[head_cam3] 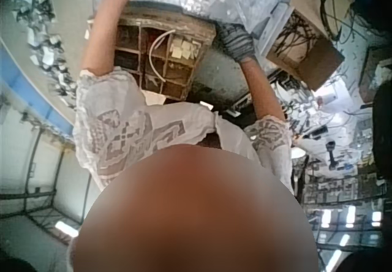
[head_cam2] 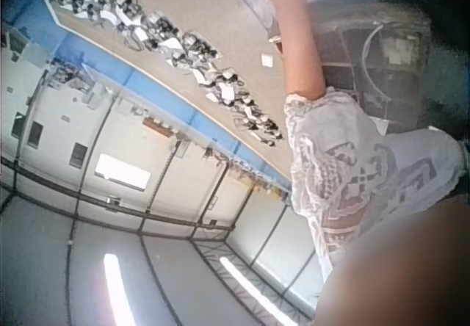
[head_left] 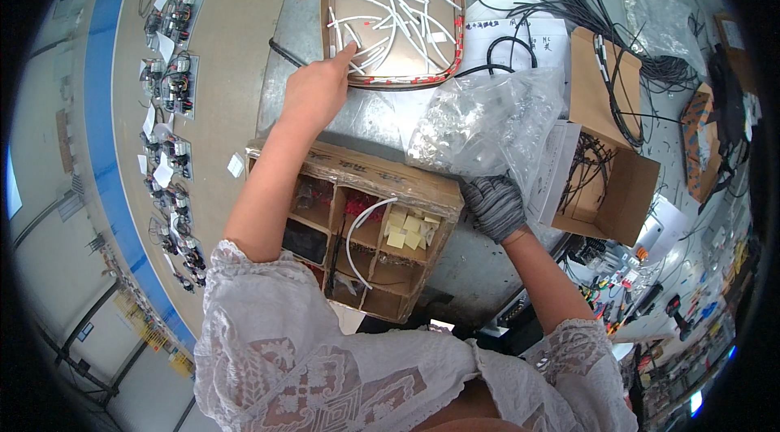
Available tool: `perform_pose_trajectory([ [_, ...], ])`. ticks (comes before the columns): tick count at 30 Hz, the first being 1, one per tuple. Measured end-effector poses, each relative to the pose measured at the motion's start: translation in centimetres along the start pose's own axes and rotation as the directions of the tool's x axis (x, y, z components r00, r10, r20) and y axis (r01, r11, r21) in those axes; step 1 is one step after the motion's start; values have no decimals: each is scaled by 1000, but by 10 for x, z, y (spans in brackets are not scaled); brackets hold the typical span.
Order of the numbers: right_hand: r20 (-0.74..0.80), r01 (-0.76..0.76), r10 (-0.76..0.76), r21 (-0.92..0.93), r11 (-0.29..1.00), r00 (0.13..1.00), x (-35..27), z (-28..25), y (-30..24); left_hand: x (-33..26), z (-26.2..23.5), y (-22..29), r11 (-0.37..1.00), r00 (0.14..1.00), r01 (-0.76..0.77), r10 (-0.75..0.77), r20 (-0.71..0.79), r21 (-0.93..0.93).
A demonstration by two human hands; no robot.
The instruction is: The person strips the insulation from white wires using pliers and connects them to terminals on an electrical control box. They handle multiple wires one at a time, organizing them and securing connections within the panel.
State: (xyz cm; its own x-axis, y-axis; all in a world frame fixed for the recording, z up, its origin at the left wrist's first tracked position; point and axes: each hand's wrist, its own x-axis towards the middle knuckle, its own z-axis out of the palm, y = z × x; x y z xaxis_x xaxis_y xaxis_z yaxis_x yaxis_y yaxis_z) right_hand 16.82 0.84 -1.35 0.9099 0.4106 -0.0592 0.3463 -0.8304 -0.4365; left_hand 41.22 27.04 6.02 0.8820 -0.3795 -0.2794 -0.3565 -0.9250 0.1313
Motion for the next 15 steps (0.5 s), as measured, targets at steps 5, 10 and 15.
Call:
perform_pose_trajectory([
  [5, 43, -8, 8, 12, 1000, 999, -1, 0, 0, 1, -2, 3, 1000, 1000, -9, 9, 0, 14],
  [10, 34, -11, 11, 15, 1000, 999, -2, 3, 0, 5, 1, 8, 990, 999, -50, 51, -4, 128],
  [15, 36, -2, 1, 23, 1000, 999, -1, 3, 1, 6, -4, 19, 986, 999, -41, 35, 35, 165],
])
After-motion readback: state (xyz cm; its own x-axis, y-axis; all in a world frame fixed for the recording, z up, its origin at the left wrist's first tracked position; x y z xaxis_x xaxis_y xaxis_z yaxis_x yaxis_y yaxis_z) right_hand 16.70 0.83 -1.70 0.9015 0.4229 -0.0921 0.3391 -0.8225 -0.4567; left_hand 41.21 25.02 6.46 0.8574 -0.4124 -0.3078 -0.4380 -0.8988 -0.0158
